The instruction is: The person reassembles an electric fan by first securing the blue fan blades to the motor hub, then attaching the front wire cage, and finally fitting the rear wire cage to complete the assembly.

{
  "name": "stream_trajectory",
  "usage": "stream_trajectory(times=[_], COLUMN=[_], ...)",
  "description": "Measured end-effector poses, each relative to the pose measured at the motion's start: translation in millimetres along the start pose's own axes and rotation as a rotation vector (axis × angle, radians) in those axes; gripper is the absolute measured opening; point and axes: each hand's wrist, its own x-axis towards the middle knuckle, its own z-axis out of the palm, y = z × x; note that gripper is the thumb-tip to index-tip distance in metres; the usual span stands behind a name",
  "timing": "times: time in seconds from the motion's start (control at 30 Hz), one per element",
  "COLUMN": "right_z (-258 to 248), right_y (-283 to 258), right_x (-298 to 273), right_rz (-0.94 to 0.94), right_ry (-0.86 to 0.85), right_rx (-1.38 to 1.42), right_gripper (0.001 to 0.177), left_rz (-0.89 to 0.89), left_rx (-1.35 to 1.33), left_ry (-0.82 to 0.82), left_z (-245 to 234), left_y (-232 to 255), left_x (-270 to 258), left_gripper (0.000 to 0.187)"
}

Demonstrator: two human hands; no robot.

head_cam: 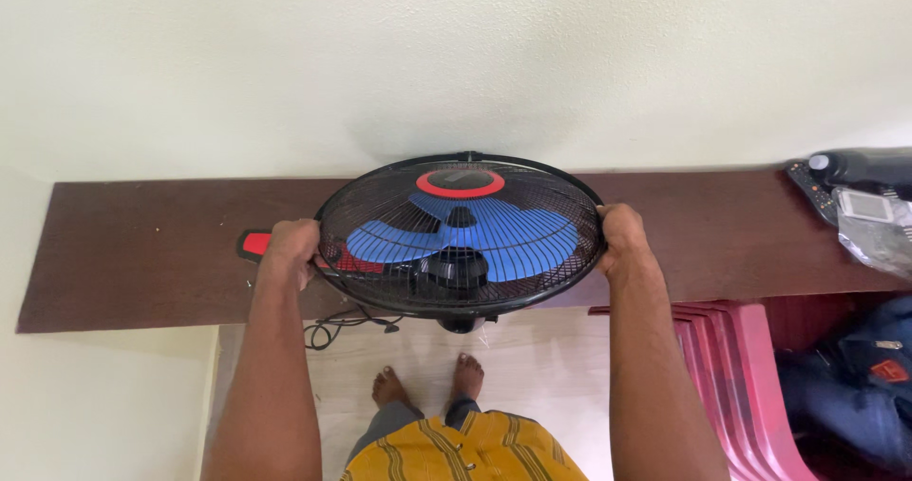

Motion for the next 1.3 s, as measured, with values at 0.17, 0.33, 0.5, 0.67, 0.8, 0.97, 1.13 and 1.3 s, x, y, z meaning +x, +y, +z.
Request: stream_trajectory(times=[0.17, 0.33, 0.5, 0.67, 0.8, 0.97, 1.13, 1.3], right_z=[5, 13, 13, 3, -6, -7, -4, -1], right_y=[-5, -4, 0, 4, 7, 9, 7, 8], right_x=[-12, -22, -22, -14, -1, -3, -14, -14], right_rz=[0.002, -0.002, -0.006, 0.004, 0.002, 0.0, 0.004, 0.012], right_ry=[0.082, 0.094, 0.076, 0.102, 0.095, 0.112, 0.137, 0.167], right_rx=[-0.001, 0.013, -0.01, -0.022, 0.019, 0.054, 0.077, 0.034], right_gripper=[0.035, 0.035, 0.035, 0.033, 0.032, 0.033, 0.033, 0.035], left_rz=[0.023, 0.093, 0.058, 0.091, 0.046, 0.002, -0.001, -0.004], left_rx=[-0.138, -0.082, -0.044, -0.006, 0.083, 0.123, 0.163, 0.267], left_ry=[0.09, 0.182, 0.228, 0.162, 0.172, 0.152, 0.169, 0.274], left_z=[4, 7, 6, 2, 4, 4, 3, 2], left_y=[-5, -10, -15, -12, -2, 12, 15, 13], left_x=[7, 8, 14, 16, 8, -8, -15, -10], left_gripper=[0.017, 0.023, 0.029, 0.034, 0.033, 0.031, 0.031, 0.038])
